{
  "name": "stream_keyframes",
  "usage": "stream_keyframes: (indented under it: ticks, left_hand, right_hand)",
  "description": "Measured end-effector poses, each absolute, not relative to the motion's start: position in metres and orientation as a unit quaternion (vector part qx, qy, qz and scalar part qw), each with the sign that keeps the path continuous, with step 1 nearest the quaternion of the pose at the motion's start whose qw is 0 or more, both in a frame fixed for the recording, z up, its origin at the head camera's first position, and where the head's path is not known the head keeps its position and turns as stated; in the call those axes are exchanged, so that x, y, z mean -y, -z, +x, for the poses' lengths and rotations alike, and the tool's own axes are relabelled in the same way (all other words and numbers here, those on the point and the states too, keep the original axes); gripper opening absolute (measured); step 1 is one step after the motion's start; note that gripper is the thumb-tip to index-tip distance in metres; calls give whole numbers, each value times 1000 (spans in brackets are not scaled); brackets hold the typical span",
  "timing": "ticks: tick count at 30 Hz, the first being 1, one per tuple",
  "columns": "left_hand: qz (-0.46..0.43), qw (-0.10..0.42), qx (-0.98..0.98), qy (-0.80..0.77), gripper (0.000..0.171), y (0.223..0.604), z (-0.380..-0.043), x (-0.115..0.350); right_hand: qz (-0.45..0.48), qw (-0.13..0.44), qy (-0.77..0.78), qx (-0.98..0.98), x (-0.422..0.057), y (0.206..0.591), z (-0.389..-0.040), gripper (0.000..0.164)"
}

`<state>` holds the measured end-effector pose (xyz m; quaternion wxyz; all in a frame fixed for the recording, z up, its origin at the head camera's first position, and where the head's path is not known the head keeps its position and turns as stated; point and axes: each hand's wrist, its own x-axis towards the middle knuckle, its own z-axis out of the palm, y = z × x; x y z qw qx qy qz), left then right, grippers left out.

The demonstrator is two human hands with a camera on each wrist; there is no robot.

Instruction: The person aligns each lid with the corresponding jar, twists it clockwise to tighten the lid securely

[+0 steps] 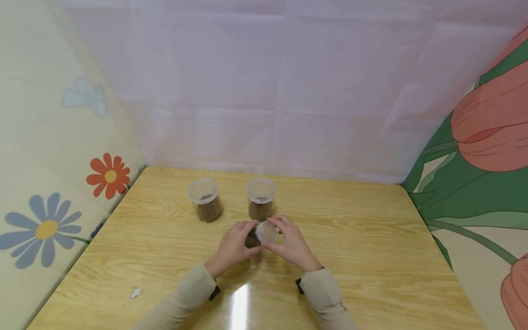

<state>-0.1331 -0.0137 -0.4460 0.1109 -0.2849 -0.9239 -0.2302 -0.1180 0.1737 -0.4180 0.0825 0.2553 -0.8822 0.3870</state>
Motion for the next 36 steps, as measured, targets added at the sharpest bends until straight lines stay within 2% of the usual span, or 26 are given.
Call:
stream_keyframes:
  ticks: [10, 23, 36]
  left_hand:
    - [-284, 111, 924, 231, 61, 446, -132, 14]
    - [-292, 125, 918, 236, 62, 446, -131, 15]
    - [-293, 129, 919, 229, 62, 446, -130, 15]
  right_hand:
    - [207, 95, -370, 901, -169, 417, -113, 55]
    - [331, 110, -343, 872, -177, 409, -119, 52]
    - [339, 120, -311, 880, -178, 409, -121, 52]
